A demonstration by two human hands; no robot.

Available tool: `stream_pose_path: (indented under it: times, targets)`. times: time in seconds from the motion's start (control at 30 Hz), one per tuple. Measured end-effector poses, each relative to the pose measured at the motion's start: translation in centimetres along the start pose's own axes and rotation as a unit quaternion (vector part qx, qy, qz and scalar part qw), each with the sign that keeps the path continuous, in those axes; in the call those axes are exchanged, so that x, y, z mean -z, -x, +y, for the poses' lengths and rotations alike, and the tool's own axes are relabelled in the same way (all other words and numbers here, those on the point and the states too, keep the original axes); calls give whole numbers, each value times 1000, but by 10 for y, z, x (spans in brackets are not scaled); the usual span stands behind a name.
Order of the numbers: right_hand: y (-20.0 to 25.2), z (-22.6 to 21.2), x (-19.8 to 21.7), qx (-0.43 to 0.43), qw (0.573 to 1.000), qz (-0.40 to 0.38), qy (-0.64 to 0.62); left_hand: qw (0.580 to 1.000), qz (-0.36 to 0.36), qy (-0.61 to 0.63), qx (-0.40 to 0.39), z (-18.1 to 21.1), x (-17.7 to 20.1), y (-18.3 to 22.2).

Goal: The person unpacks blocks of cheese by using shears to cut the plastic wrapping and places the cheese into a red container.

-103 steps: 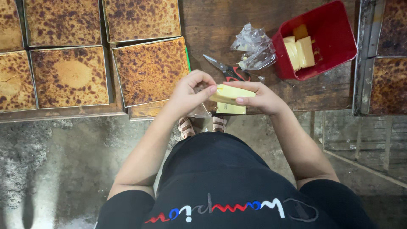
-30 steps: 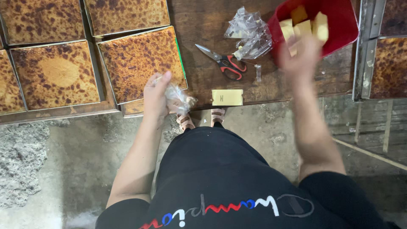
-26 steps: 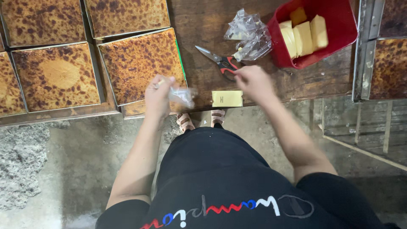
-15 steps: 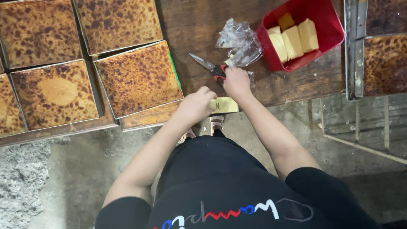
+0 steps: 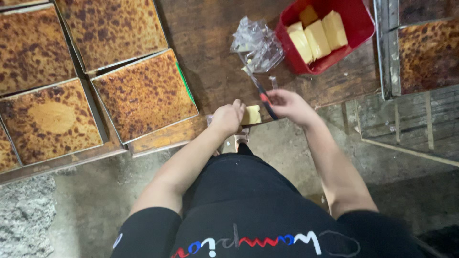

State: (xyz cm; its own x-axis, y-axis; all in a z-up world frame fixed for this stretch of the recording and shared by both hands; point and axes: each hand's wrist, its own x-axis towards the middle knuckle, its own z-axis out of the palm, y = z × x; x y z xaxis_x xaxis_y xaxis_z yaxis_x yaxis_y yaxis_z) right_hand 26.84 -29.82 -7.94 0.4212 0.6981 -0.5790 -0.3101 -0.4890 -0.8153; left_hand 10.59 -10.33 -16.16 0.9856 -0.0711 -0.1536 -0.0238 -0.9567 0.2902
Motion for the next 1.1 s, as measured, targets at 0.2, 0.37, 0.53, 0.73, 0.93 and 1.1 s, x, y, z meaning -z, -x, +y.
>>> stream_pose_path:
  times: [0.2, 0.37, 0.53, 0.73, 0.93, 1.1]
  targets:
    - [8, 16, -24, -6, 989, 112, -92, 971, -4, 205, 120, -2, 74, 16]
    - [-8, 7, -46, 56, 981, 164, -89, 945, 149, 257, 140, 5, 102, 29]
    - [-29, -13, -56, 95, 981, 170, -23, 930, 196, 255, 176, 3, 83, 27]
    - [-54, -10, -84, 173, 975, 133, 45, 924, 190, 271, 190, -4, 73, 26]
    - [-56, 17, -84, 206, 964, 144, 86, 944, 197, 240, 108, -15, 83, 34]
    - [-7, 4, -27, 97, 968, 183, 144, 947, 215, 232, 46, -19, 103, 24]
